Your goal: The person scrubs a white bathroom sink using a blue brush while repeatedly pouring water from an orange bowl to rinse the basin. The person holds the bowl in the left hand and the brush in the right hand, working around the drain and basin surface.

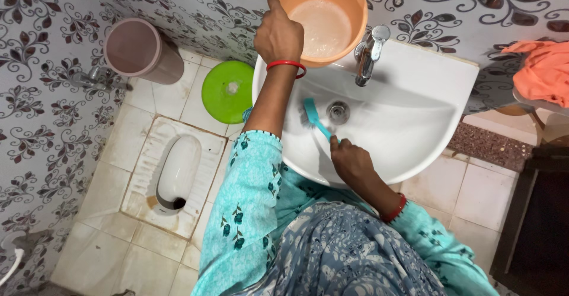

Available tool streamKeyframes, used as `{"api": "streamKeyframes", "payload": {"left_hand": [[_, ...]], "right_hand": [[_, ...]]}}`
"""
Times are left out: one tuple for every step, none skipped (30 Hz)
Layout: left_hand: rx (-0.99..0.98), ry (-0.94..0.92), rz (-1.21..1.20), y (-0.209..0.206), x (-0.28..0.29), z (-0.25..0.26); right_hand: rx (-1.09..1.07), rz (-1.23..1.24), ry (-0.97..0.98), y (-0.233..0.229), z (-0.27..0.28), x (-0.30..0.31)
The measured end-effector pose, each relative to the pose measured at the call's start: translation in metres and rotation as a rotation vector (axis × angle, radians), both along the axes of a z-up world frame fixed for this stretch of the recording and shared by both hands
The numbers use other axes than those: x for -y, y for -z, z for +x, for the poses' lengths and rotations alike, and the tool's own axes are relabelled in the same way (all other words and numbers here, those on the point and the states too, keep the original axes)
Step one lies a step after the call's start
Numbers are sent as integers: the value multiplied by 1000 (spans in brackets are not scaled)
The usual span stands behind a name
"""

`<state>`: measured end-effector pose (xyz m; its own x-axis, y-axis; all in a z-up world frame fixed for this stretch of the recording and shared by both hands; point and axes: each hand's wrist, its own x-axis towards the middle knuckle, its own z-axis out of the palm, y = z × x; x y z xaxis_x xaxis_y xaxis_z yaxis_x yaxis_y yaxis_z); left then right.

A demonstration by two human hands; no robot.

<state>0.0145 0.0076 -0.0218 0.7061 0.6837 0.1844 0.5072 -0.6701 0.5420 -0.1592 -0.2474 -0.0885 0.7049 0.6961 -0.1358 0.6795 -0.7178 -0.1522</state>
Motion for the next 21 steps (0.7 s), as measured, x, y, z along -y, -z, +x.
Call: {"api": "streamKeyframes", "payload": {"left_hand": [[-2, 2, 0, 0, 1, -1], [-5, 3, -1, 1, 1, -1], [-5, 3, 0, 1, 0, 0], [5, 3, 7, 1, -1, 0], [13, 3, 10, 2, -1, 0], [20, 3, 14, 4, -1, 1], [26, 4, 21, 4, -2, 1], [32, 5, 27, 5, -2, 2], [35, 6, 33, 6, -2, 1], [25, 3, 32, 8, -1, 0], [20, 1, 33, 8, -2, 0], [15, -1, 34, 7, -2, 1], [19, -4, 40, 7, -2, 2], [23, -6, 46, 7, -2, 2], [24, -11, 51, 8, -1, 2], [23, -15, 53, 10, -1, 2], [25, -20, 55, 10, -1, 3], [27, -25, 57, 9, -2, 5], [28, -20, 52, 10, -3, 5], [29, -16, 46, 10, -3, 5], [27, -12, 41, 12, -3, 4]], "right_hand": [[-36, -6, -8, -1, 0, 4], [-72, -11, -15, -5, -1, 10], [-105, -16, -25, -11, 1, 16], [-111, -25, -65, -20, -4, 26], [-119, -37, -106, -29, -15, 40], [-127, -49, -146, -33, -22, 49], [-100, -35, -136, -32, -22, 51], [-73, -22, -126, -27, -21, 50], [-48, -9, -116, -18, -22, 49], [-16, -12, -76, -7, -17, 43], [21, -14, -34, 5, -5, 32], [58, -15, 8, 13, 4, 27], [42, -11, -5, 13, 10, 31], [27, -7, -18, 10, 16, 39], [8, -4, -32, 6, 19, 44], [-12, -13, -70, -1, 12, 51], [-30, -22, -109, -11, -1, 63], [-48, -31, -148, -19, -11, 69], [-61, -49, -130, -21, -17, 71], [-74, -67, -112, -22, -22, 72], [-90, -85, -95, -19, -24, 73]]}}
